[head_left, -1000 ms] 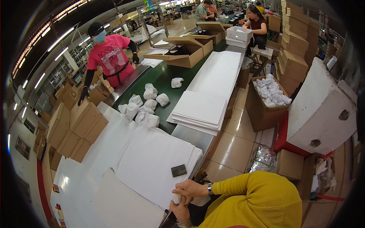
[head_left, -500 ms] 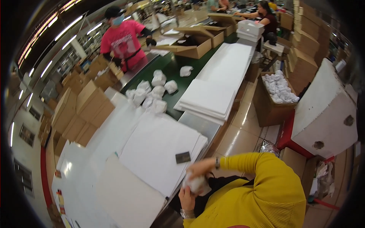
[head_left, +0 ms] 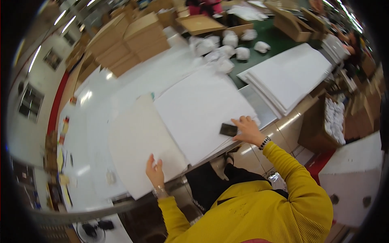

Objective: Folding and packing white tissue paper into bundles for shoe packaging.

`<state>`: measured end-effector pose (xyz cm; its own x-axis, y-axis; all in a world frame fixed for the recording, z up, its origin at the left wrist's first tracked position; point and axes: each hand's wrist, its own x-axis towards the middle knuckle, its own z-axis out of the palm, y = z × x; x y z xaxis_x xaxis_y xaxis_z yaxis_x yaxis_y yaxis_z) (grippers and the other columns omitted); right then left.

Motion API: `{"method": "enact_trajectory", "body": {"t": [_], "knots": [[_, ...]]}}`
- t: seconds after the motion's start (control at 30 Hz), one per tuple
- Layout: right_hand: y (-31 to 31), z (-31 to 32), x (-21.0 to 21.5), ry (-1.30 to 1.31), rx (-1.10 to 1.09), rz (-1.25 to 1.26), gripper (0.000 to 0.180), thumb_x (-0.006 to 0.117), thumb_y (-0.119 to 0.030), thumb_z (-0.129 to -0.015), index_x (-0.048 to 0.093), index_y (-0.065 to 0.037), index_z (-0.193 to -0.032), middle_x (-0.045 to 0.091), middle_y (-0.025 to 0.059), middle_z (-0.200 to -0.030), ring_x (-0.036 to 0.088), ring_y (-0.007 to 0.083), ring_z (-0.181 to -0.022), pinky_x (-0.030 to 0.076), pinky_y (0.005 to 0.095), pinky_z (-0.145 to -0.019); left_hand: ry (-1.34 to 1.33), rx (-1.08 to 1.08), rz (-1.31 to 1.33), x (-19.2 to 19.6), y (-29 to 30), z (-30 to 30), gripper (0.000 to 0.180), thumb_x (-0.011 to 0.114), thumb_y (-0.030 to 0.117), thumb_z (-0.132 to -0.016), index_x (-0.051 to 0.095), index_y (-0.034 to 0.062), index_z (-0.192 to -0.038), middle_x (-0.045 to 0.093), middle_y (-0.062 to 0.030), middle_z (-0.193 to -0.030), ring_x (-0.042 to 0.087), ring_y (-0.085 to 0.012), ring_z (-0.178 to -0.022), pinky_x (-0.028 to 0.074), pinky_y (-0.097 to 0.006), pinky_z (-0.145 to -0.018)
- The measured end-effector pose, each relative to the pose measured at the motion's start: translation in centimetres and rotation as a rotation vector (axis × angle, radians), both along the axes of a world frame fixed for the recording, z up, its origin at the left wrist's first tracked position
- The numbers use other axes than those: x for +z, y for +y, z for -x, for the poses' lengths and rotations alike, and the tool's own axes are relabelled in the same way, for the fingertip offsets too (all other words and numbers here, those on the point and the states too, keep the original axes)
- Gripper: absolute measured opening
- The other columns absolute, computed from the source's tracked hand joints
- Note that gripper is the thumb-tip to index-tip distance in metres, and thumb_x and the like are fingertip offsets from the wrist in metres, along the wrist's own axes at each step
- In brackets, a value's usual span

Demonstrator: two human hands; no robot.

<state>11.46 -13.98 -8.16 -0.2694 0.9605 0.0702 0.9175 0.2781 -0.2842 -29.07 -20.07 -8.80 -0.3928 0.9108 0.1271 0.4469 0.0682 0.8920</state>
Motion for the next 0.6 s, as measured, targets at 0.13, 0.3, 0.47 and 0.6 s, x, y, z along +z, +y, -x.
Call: {"method": "enact_trajectory", "body": {"t": [0.13,0.3,0.47,0.6], "knots": [[1.2,0.4,0.0,0.102,0.055,0.066,0.054,0.072,-0.021,-0.062,0.056,-0.009,-0.112,0.052,0.0146,-0.093,0.053,0.0328,-0.088,0.046,0.0402,-0.075,0.493,0.058,0.012,-2.1,2.1,8.1,0.05,0.066,0.019,-0.08,0.051,-0.0012,-0.123,0.049,-0.0229,-0.126,0.045,-0.0365,-0.119,0.037,-0.045,-0.098],[4.2,5.6,7.0,0.236,0.191,0.184,0.048,0.073,-0.026,-0.064,0.063,-0.006,-0.107,0.054,0.0121,-0.081,0.055,0.0285,-0.076,0.046,0.0367,-0.068,0.669,0.196,0.179,-3.9,1.7,13.9,0.073,0.066,0.041,-0.078,0.04,0.001,-0.133,0.035,-0.022,-0.139,0.028,-0.0377,-0.131,0.021,-0.05,-0.107],[13.2,20.7,7.5,0.342,0.527,0.138,0.045,0.068,-0.037,-0.076,0.062,-0.009,-0.11,0.055,0.0118,-0.081,0.055,0.0272,-0.076,0.043,0.0368,-0.066,0.669,0.24,0.252,-4.0,1.5,13.2,0.099,0.065,0.059,-0.071,0.024,0.0026,-0.141,0.024,-0.0207,-0.146,0.018,-0.0376,-0.136,0.012,-0.051,-0.11],[18.3,33.9,0.5,0.407,0.23,-0.163,0.044,0.058,-0.036,-0.08,0.055,-0.012,-0.117,0.058,0.0158,-0.085,0.058,0.0323,-0.084,0.048,0.0407,-0.07,0.665,0.24,0.154,-3.4,2.3,12.2,0.113,0.067,0.066,-0.064,0.016,0.0026,-0.143,0.016,-0.0188,-0.149,0.01,-0.0359,-0.139,0.008,-0.053,-0.11]]}}
